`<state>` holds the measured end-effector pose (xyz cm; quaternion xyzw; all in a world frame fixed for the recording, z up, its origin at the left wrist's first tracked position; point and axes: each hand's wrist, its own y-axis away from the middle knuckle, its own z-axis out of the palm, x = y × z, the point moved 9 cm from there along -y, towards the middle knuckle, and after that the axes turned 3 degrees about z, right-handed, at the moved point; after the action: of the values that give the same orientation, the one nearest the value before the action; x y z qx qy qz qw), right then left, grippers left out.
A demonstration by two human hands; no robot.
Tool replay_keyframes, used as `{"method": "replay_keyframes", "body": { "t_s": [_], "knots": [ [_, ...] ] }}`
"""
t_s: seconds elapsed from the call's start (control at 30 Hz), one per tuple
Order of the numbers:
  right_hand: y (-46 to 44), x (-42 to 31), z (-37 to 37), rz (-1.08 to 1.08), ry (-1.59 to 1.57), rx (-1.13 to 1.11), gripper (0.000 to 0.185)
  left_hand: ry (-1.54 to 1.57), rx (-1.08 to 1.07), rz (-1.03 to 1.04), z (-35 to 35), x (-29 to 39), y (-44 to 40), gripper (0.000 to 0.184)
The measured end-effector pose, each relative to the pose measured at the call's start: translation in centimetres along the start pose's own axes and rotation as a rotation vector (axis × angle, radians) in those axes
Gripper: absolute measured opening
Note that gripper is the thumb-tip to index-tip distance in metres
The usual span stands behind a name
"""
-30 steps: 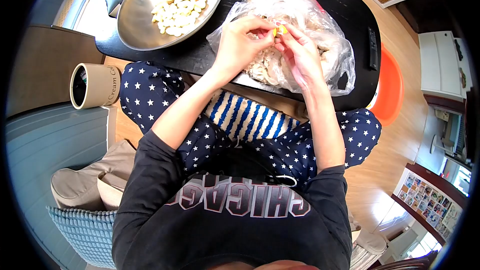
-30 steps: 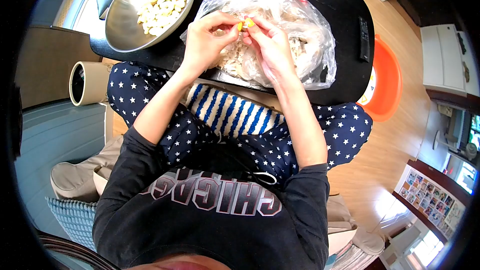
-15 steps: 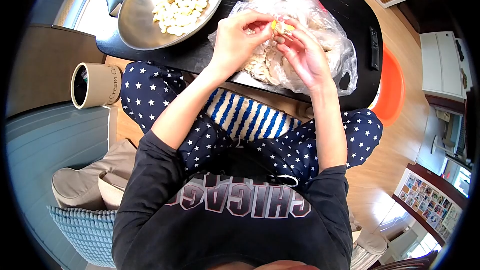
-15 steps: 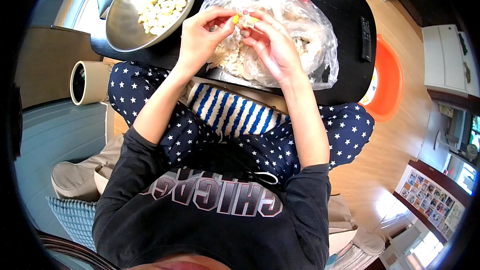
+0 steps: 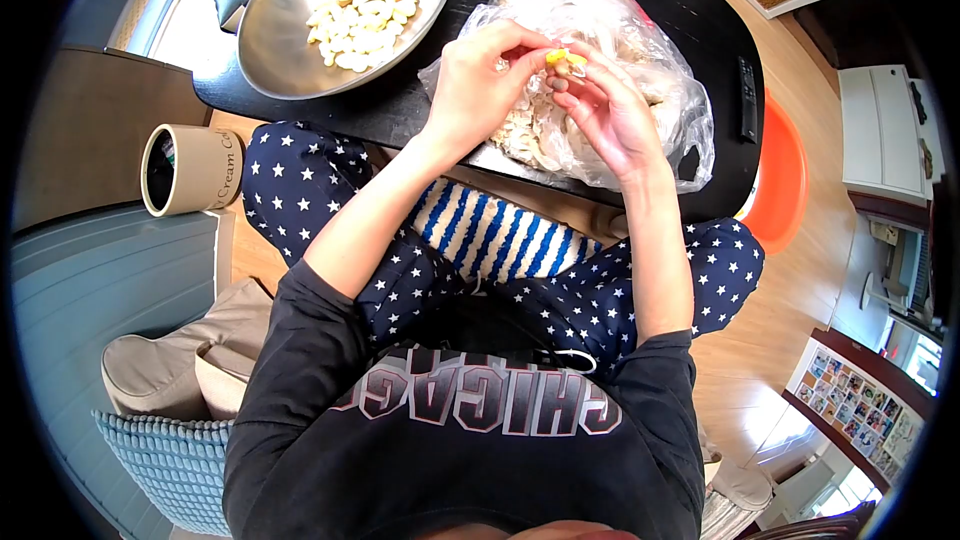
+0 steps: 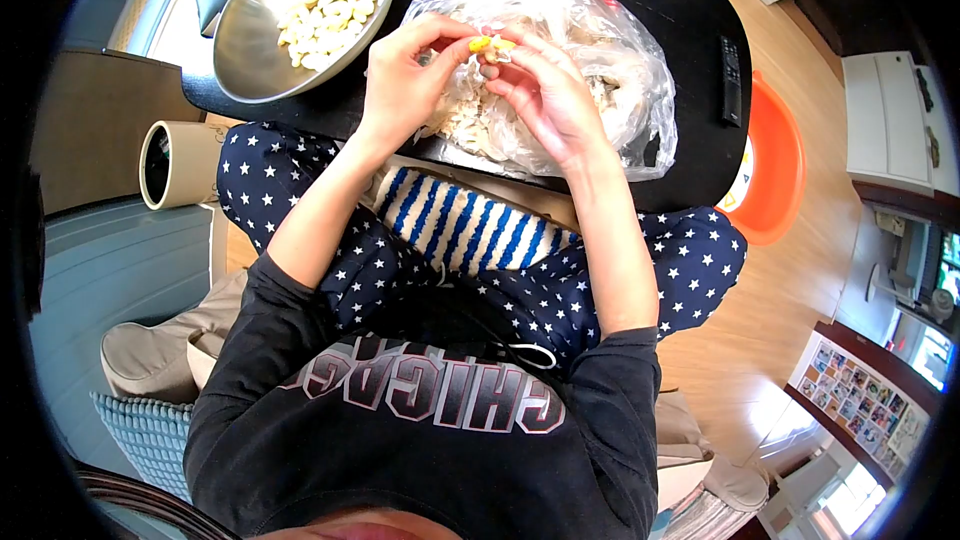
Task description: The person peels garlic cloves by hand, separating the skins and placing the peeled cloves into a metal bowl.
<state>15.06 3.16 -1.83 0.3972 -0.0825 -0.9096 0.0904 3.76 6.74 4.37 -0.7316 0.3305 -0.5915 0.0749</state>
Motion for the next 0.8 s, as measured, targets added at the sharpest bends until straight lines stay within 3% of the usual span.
{"method": "replay_keyframes", "body": {
  "t_s": [0.23,0.3,0.43,0.57,0.8],
  "knots": [
    [0.0,0.1,0.1,0.030,-0.011,-0.049,0.028,-0.090,0.172,0.029,-2.0,-0.7,-0.5,0.008],
    [-0.1,0.4,-0.1,0.047,0.013,-0.095,0.036,-0.137,0.224,0.003,-3.0,-1.3,-0.5,0.011],
    [-0.1,-0.2,-0.1,0.008,0.058,-0.082,0.033,-0.191,0.082,0.135,-1.9,-0.1,-1.0,0.012],
    [-0.1,-1.2,-1.4,-0.123,0.177,0.115,0.028,-0.165,-0.125,0.083,0.6,0.4,-0.4,0.015],
    [0.3,-2.5,-0.7,-0.288,0.411,0.174,0.027,-0.126,-0.144,0.079,1.2,-0.2,-0.1,0.016]
  ]
}}
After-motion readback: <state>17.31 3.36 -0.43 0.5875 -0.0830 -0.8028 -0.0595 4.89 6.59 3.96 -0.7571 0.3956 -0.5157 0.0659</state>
